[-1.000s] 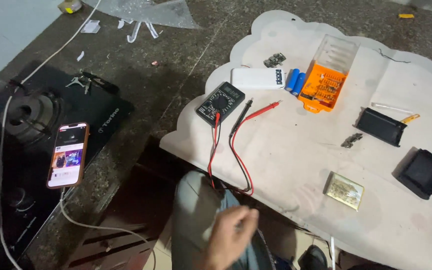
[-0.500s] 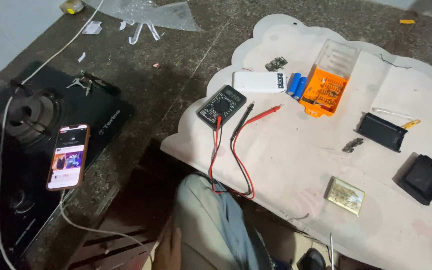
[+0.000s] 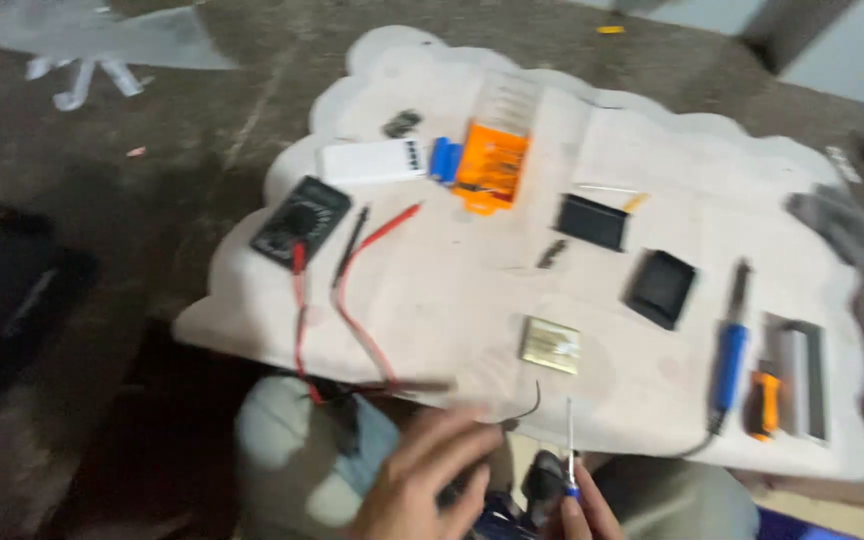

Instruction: Testing a small battery with a multimeter and soldering its terminals on a workbench.

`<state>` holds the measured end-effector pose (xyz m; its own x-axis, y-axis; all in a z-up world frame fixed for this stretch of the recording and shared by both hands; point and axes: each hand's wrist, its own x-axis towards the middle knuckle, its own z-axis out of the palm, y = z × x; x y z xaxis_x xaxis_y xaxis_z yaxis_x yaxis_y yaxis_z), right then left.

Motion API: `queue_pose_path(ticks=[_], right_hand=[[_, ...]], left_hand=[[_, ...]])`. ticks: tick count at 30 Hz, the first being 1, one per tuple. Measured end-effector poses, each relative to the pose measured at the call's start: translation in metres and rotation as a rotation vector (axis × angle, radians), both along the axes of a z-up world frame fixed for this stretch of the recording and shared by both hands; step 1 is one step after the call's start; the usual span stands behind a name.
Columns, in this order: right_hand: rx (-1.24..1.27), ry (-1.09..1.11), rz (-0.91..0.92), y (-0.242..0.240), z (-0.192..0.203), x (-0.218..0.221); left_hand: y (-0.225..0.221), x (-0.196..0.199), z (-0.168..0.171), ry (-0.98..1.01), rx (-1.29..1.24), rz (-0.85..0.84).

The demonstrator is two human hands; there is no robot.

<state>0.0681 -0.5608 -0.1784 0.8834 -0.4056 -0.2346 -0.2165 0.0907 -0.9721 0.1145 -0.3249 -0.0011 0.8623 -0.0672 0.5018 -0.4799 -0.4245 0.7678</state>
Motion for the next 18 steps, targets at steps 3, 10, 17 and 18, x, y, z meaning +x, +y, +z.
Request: queue_pose_path(ticks=[3, 10, 17, 18], right_hand=[[-0.01, 0.138, -0.023, 0.021, 0.098, 0.013], [-0.188, 0.129, -0.14, 0.051, 0.176, 0.05], [-0.518, 0.109, 0.183, 0.03, 0.147, 0.066], [-0.672, -0.133, 0.256, 0.025, 0.13, 0.063]], left_hand=[[0.001, 0.059, -0.006, 0.18, 0.19, -0.039], [-0.005, 0.137, -0.021, 0.186, 0.507, -0.239], [-0.005, 0.133, -0.022, 0.21, 0.533, -0.155], [-0.005, 0.134, -0.026, 0.189, 0.491, -0.149]])
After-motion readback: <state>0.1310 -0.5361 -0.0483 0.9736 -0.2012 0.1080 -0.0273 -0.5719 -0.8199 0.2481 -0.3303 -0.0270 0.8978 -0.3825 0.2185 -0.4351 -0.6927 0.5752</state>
